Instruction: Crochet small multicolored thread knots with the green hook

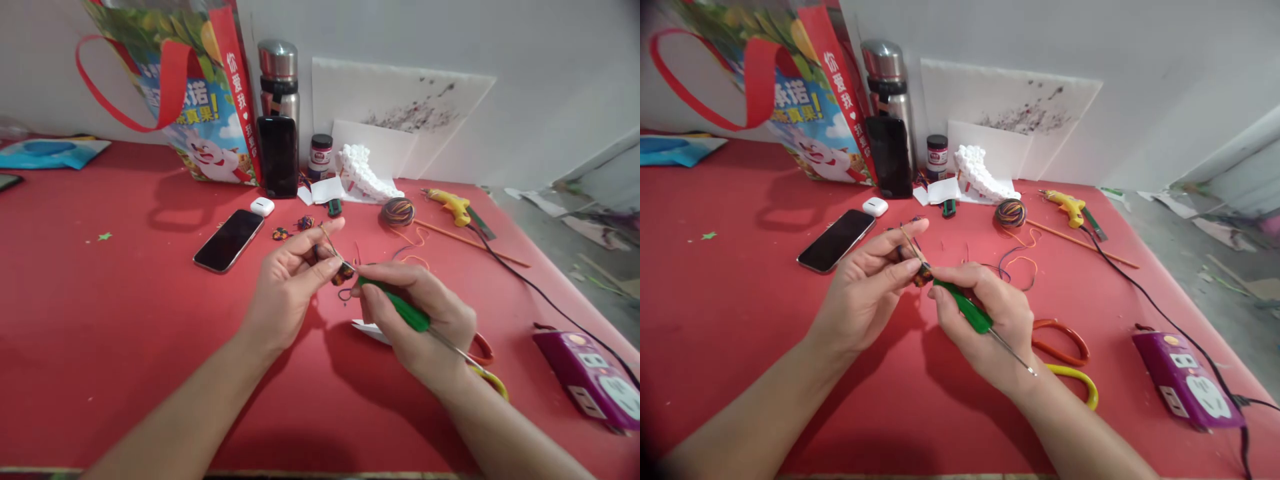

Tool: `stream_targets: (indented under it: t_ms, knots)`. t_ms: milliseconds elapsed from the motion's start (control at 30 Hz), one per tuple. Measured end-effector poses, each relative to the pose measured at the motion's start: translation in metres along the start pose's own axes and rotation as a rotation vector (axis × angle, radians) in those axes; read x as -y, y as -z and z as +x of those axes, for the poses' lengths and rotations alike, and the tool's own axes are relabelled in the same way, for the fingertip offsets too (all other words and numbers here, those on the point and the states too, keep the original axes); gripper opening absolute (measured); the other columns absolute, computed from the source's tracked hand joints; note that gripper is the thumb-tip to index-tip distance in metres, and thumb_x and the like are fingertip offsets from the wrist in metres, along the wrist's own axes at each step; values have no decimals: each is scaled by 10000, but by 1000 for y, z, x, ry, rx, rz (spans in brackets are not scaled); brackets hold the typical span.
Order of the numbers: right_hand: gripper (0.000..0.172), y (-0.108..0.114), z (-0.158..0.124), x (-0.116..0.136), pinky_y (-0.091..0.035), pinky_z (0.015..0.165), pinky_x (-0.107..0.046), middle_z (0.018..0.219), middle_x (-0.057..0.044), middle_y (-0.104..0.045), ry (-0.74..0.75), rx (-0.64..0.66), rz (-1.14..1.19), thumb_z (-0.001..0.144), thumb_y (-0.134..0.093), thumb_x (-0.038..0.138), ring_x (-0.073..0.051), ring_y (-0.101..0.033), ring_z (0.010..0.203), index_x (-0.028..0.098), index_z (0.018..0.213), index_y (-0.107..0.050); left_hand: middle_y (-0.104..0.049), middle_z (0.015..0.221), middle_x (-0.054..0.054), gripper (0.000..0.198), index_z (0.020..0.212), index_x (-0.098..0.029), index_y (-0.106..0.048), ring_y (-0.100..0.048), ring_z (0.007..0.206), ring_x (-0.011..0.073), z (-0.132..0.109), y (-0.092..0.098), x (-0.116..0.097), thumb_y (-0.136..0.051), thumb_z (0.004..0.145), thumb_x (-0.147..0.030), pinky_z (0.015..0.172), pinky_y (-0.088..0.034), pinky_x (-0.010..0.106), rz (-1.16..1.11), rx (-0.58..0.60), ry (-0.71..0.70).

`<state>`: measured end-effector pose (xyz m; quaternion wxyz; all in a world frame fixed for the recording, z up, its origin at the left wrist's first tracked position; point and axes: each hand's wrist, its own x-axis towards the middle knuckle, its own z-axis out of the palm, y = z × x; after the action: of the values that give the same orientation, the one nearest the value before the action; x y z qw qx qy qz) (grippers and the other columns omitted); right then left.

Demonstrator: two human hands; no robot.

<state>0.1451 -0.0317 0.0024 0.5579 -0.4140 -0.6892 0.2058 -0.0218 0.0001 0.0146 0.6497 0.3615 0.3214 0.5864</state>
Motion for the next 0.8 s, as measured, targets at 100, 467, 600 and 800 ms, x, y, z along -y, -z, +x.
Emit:
stream_targets:
  t_ms: [100,467,600,800]
  knots:
    - [217,-8,-5,-4,-626,673,-259,910,-33,-806,132,1,-106,989,-674,79,-139,-751,720,222,1145,-725,-652,775,-30,370,1066,-233,-885,-613,721,71,-1,-4,3,-885,721,-98,736,-545,173,-70,-42,27]
    - [306,-12,-11,-15,-652,770,-279,987,-88,-768,307,22,-168,999,-620,34,-164,-758,872,179,1267,-653,-685,706,-43,424,1073,-181,-863,-628,647,61,-5,-10,5,-873,669,-53,667,-538,153,-260,-87,294]
    - [317,-9,-9,-16,-633,750,-274,949,-66,-761,291,46,-75,986,-630,29,-158,-732,841,195,1255,-654,-679,687,-38,377,1073,-186,-871,-625,611,64,-3,-7,0,-851,717,-63,642,-536,162,-195,-11,266]
    - [291,-3,-9,-17,-611,726,-255,915,-55,-743,286,56,-57,980,-644,22,-146,-711,815,183,1220,-681,-665,736,-25,373,1082,-196,-880,-601,655,67,0,-2,-4,-852,729,-82,668,-533,174,-75,-2,161]
